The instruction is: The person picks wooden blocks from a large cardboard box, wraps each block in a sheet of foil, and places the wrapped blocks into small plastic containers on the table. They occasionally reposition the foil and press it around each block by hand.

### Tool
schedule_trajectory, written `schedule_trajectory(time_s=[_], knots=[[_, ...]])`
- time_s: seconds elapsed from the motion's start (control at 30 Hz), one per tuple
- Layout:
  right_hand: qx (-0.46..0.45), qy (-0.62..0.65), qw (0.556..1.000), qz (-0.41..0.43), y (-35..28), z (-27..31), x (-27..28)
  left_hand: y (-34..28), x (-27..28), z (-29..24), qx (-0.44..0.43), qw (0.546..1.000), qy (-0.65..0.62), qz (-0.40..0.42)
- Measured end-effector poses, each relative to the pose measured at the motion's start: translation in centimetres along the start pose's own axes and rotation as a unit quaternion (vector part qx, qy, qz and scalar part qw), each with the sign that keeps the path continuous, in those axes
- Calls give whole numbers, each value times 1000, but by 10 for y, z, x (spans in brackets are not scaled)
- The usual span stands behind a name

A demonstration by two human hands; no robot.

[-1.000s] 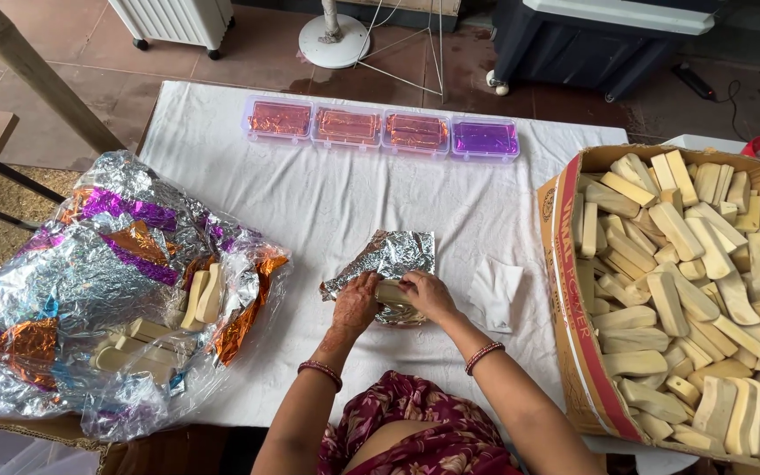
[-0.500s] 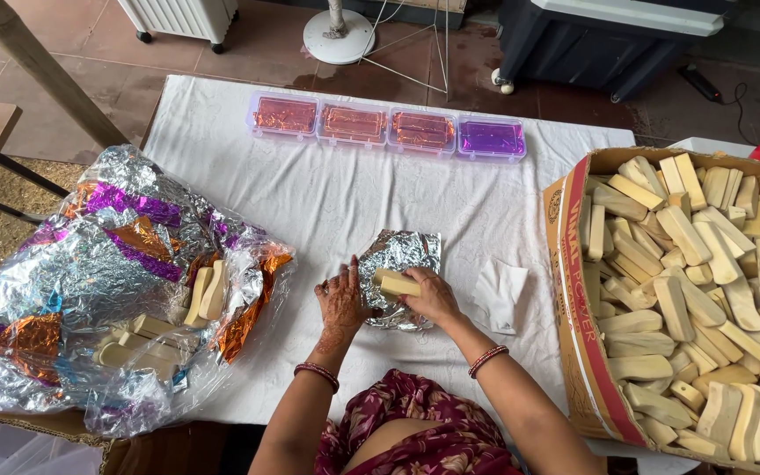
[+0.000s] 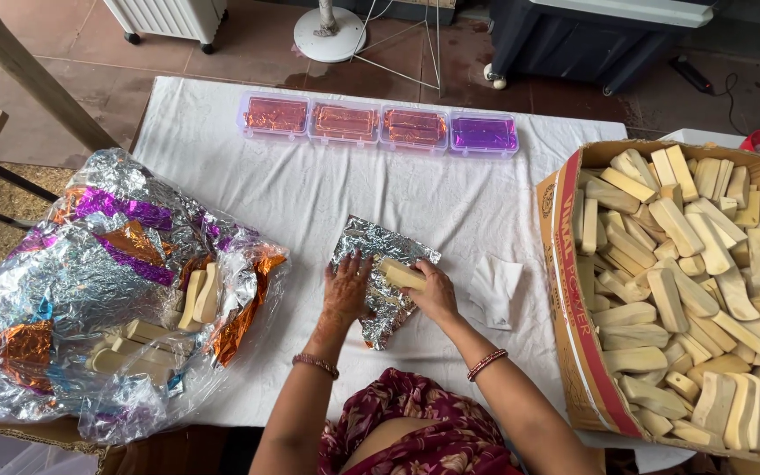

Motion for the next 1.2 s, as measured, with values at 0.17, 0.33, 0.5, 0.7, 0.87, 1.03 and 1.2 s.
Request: schedule_trajectory(time_s=[0.17, 0.33, 0.5, 0.7, 0.87, 1.03, 1.2], knots=[[43, 29, 999, -15, -2, 11, 6, 8, -48, -10, 62, 996, -56, -20], [50, 25, 998, 3, 4, 1, -7, 3, -77, -39, 136, 955, -232, -121], [98, -2, 994, 45, 2, -21, -30, -7, -61, -20, 89, 940, -236, -228], [163, -63, 984, 29, -5, -6, -33, 3, -71, -1, 6, 951, -236, -201], [147, -57, 986, 60, -1, -7, -22, -1, -63, -2, -20, 951, -224, -214], [86, -56, 991, 88, 7, -31, -37, 6, -60, -2, -35, 951, -228, -205], [86, -45, 994, 53, 5, -16, -33, 21, -75, 9, -79, 926, -307, -205]])
Point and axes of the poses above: each hand's wrist, its own y-axis towards the middle knuckle, its own x-axis out of the back of the hand, z = x × y, the point moved 2 cm from there along y, towards the middle knuckle, and after that the axes turned 4 degrees about -z, right-handed, at the moved point
